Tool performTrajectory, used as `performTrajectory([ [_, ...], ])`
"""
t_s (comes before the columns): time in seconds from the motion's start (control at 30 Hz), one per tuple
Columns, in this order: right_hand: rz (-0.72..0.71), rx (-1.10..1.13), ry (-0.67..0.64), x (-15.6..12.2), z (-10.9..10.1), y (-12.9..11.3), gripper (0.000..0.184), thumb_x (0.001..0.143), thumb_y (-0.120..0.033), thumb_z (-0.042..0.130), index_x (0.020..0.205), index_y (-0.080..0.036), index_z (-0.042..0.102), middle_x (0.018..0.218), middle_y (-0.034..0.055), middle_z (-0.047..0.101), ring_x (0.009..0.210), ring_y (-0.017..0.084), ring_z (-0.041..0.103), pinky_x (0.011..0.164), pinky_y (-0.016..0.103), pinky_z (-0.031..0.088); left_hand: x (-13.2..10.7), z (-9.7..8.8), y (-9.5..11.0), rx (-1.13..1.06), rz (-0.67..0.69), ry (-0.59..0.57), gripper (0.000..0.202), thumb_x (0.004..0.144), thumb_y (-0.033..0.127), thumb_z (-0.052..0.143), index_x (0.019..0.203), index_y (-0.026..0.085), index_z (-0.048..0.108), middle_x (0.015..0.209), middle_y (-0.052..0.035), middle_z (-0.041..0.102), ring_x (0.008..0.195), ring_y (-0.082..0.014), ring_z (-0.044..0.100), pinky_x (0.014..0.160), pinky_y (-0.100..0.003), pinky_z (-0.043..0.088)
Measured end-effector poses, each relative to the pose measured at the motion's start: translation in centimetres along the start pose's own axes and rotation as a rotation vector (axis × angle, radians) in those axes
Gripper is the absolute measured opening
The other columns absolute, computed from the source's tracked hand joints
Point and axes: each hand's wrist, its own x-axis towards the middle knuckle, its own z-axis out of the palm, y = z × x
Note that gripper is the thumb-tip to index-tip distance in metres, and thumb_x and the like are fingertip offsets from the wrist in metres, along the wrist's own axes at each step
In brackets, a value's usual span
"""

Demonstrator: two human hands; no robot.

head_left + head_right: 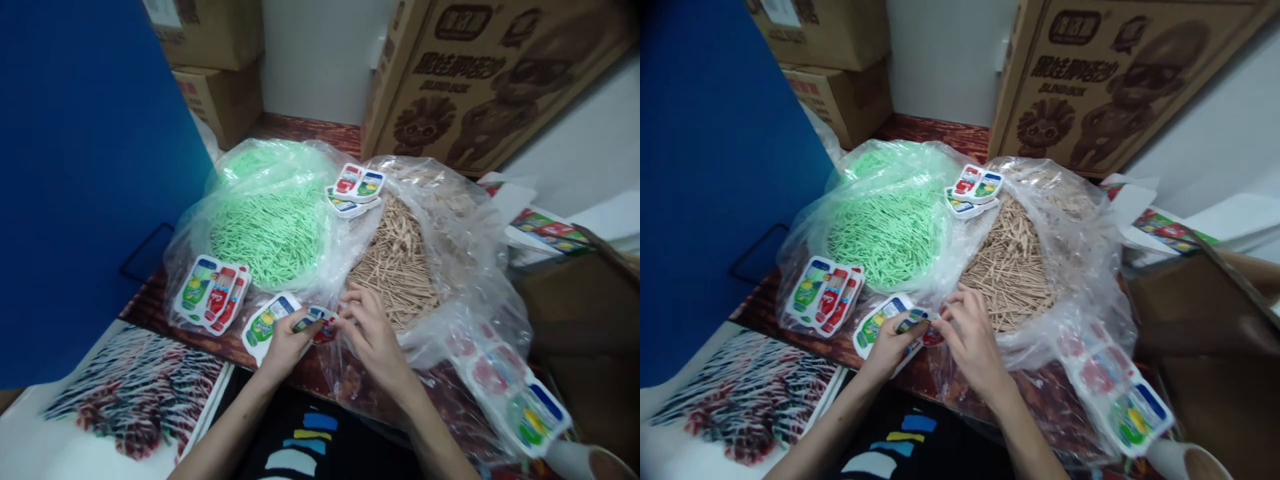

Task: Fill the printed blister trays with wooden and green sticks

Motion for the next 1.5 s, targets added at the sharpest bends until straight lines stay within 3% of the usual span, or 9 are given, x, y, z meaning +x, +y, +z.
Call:
performTrajectory([
  [0.27,0.029,0.076,-0.250,0.1,-0.3,-0.7,0.014,0.087,-0.033,0.058,0.096,-0.027,0.067,0.125,0.0080,0.053,0.123,0.029,0.044,0.100,0.047,0.039,-0.4,-1.7,1.4,-0.048,0.014,0.038,0.020,0.071,0.032,0.071,0.084,0.016,0.071,0.076,-0.0007,0.069,0.071,-0.0152,0.061,0.070,-0.025,0.049],
  [0.4,0.160,0.346,-0.223,0.0,-1.0,-1.3,0.026,0.090,-0.032,0.054,0.114,-0.028,0.062,0.124,0.0061,0.058,0.115,0.023,0.054,0.096,0.037,0.045,-1.1,-7.1,2.4,-0.047,-0.013,0.215,0.029,0.061,0.033,0.079,0.083,0.016,0.068,0.070,0.0006,0.068,0.060,-0.0132,0.060,0.059,-0.023,0.050],
  [0.57,0.360,0.422,-0.121,0.1,0.6,-0.1,0.021,0.088,-0.034,0.053,0.101,-0.023,0.067,0.102,0.0056,0.069,0.100,0.023,0.062,0.087,0.036,0.049,-0.3,-16.3,4.4,0.107,0.091,0.576,0.042,0.056,0.041,0.081,0.086,0.015,0.067,0.070,0.0005,0.069,0.056,-0.0149,0.061,0.057,-0.027,0.052],
  [0.7,0.309,0.466,-0.230,1.0,2.9,-0.3,0.019,0.088,-0.030,0.052,0.095,-0.023,0.068,0.096,0.0039,0.070,0.093,0.022,0.063,0.083,0.035,0.049,2.3,-19.6,4.0,0.713,0.207,0.655,0.039,0.068,0.045,0.069,0.095,0.017,0.067,0.085,-0.0051,0.069,0.078,-0.0236,0.063,0.070,-0.031,0.050],
  [0.8,0.255,0.455,-0.286,2.1,3.9,-0.5,0.018,0.087,-0.027,0.052,0.093,-0.022,0.068,0.093,0.0030,0.070,0.090,0.021,0.063,0.082,0.034,0.048,3.7,-19.9,2.8,1.181,0.314,0.706,0.048,0.078,0.044,0.057,0.116,0.016,0.061,0.111,-0.0144,0.063,0.105,-0.0317,0.055,0.089,-0.040,0.044],
  [0.87,0.250,0.445,-0.274,3.2,4.3,-0.2,0.018,0.087,-0.025,0.051,0.092,-0.021,0.068,0.091,0.0027,0.070,0.089,0.020,0.063,0.081,0.033,0.047,4.0,-19.7,2.2,1.277,0.347,0.721,0.053,0.084,0.044,0.050,0.127,0.014,0.053,0.121,-0.0176,0.058,0.113,-0.0330,0.051,0.095,-0.043,0.040],
  [1.13,0.166,0.287,-0.122,9.7,5.8,1.4,0.015,0.086,-0.022,0.050,0.086,-0.019,0.065,0.084,0.0024,0.067,0.083,0.018,0.061,0.077,0.030,0.044,2.3,-18.7,1.9,1.168,0.407,0.800,0.047,0.089,0.043,0.044,0.127,0.016,0.052,0.126,-0.0158,0.055,0.117,-0.0298,0.049,0.100,-0.040,0.037],
  [1.37,-0.096,-0.422,-0.177,14.7,10.4,0.2,0.021,0.093,-0.019,0.045,0.087,-0.017,0.065,0.089,0.0068,0.066,0.088,0.018,0.057,0.077,0.027,0.039,1.2,-16.7,1.7,1.086,0.553,0.840,0.033,0.089,0.035,0.050,0.114,0.016,0.061,0.119,-0.0133,0.059,0.110,-0.0264,0.054,0.097,-0.039,0.041],
  [1.5,-0.164,-0.561,-0.233,15.5,13.3,-1.6,0.022,0.093,-0.017,0.043,0.091,-0.017,0.064,0.094,0.0086,0.064,0.092,0.020,0.053,0.077,0.028,0.037,1.2,-15.2,2.1,1.036,0.634,0.826,0.026,0.089,0.030,0.051,0.107,0.016,0.063,0.113,-0.0125,0.062,0.107,-0.0248,0.057,0.095,-0.039,0.043],
])
